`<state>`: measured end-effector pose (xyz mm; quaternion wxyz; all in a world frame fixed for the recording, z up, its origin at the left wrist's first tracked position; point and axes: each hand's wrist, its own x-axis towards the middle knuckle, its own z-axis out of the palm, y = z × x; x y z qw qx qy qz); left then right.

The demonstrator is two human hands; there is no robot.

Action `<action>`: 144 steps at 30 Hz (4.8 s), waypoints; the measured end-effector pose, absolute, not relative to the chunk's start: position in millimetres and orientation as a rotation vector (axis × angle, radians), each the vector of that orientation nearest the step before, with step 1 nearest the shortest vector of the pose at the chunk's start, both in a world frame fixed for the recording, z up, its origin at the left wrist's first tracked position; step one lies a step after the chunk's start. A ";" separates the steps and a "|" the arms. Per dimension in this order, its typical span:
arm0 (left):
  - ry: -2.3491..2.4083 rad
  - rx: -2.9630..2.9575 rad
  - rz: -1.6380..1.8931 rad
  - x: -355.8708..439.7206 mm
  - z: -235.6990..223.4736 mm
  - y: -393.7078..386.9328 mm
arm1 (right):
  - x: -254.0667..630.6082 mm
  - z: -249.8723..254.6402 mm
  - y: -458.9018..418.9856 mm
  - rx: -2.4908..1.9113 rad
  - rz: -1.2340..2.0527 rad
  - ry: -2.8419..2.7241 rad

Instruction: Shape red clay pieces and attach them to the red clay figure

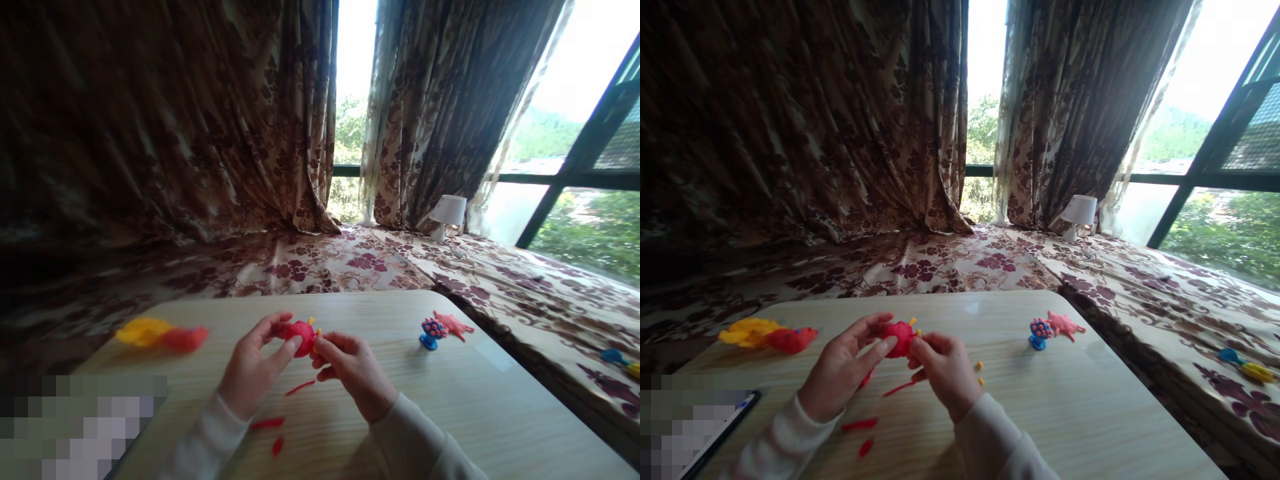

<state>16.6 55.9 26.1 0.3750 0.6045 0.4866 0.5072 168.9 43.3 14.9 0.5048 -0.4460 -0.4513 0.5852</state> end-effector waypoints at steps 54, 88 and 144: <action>1.234 1.571 1.246 18.5 17.8 55.5 | 168.6 13.9 43.2 -1.131 1.416 -1.087; 1.216 1.382 1.306 15.8 20.9 56.8 | 168.9 23.9 38.7 -1.066 1.488 -1.027; 1.592 1.598 1.393 -10.3 2.4 83.7 | 224.6 10.7 39.6 -1.294 1.015 -1.401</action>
